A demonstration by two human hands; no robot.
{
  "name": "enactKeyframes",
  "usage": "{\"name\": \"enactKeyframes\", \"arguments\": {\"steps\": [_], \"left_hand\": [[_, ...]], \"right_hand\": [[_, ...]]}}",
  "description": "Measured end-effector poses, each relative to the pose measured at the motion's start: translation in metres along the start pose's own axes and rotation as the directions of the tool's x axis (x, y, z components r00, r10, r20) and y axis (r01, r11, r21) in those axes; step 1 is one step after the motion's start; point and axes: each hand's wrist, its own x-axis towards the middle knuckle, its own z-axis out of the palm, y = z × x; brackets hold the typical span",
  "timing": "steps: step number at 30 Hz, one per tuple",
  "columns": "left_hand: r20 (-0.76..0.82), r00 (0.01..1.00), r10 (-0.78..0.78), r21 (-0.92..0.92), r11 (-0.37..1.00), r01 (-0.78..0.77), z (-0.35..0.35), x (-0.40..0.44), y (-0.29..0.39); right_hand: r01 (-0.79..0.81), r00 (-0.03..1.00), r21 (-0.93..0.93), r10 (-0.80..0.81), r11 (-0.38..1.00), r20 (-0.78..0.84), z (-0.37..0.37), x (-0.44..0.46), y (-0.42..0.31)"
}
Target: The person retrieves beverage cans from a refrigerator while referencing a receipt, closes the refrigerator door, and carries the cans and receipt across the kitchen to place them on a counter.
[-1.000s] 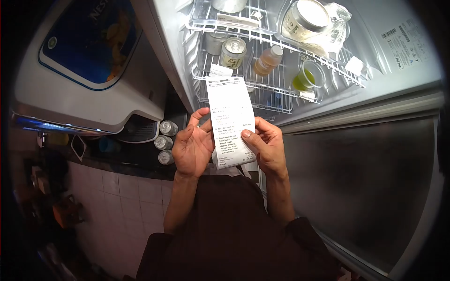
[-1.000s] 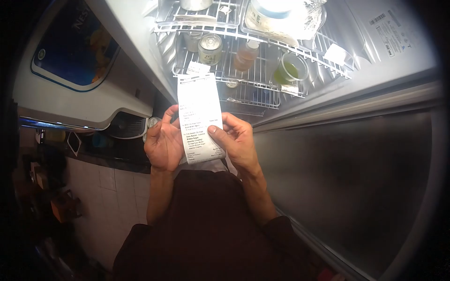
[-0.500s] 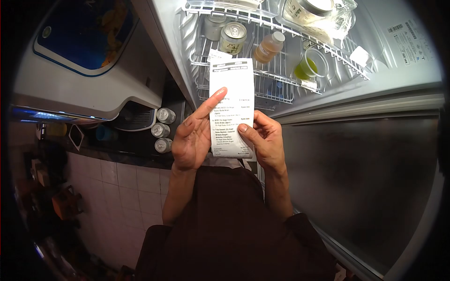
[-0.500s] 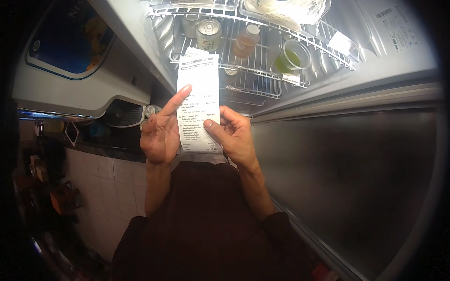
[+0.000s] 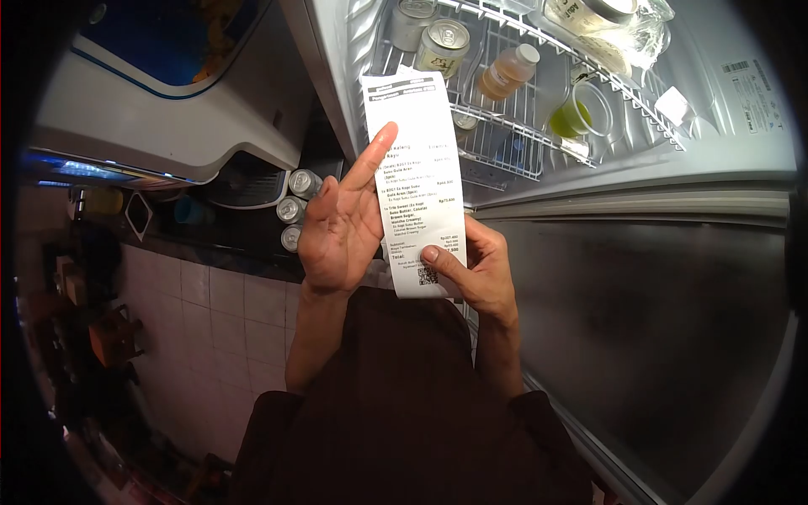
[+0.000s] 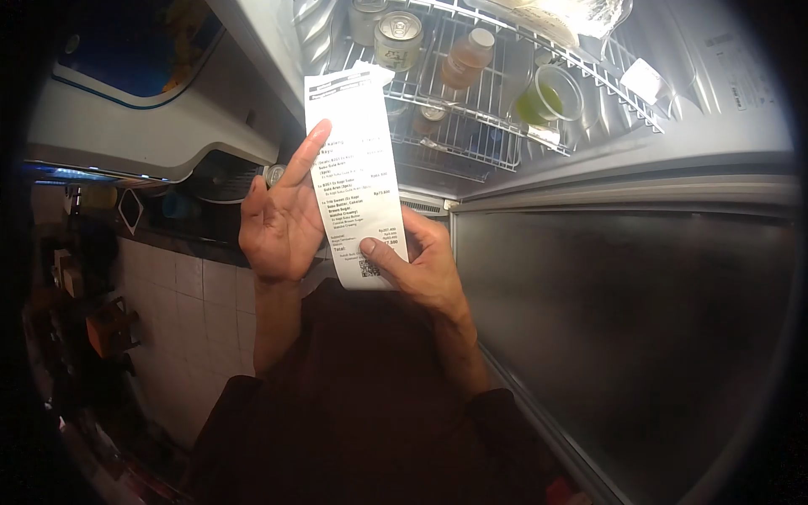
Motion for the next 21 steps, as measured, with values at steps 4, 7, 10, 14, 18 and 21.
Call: {"name": "enactKeyframes", "arguments": {"steps": [4, 7, 10, 14, 18, 21], "left_hand": [[0.008, 1.000, -0.002, -0.021, 1.000, 0.002, 0.002, -0.002, 0.003], [0.006, 1.000, 0.004, -0.045, 0.999, -0.003, 0.001, -0.004, 0.002], [0.011, 1.000, -0.001, -0.041, 0.999, 0.001, 0.001, -0.005, 0.004], [0.011, 1.000, -0.012, -0.033, 0.999, 0.013, -0.001, -0.007, 0.006], [0.007, 1.000, -0.015, -0.017, 1.000, 0.015, -0.003, -0.008, 0.007], [-0.031, 0.999, -0.014, -0.010, 1.000, 0.014, -0.001, -0.008, 0.008]], "right_hand": [[0.003, 1.000, -0.004, -0.003, 1.000, -0.011, 0.004, -0.003, -0.002], [-0.001, 1.000, -0.028, 0.001, 1.000, -0.008, 0.005, -0.003, 0.000], [-0.008, 1.000, -0.028, 0.008, 1.000, -0.009, 0.007, -0.004, 0.003], [-0.007, 1.000, -0.034, 0.006, 0.999, -0.020, 0.010, -0.003, 0.004], [-0.015, 0.999, -0.022, 0.014, 1.000, -0.032, 0.013, -0.003, 0.004], [-0.028, 0.999, -0.017, 0.027, 0.999, -0.038, 0.015, -0.004, 0.006]]}}
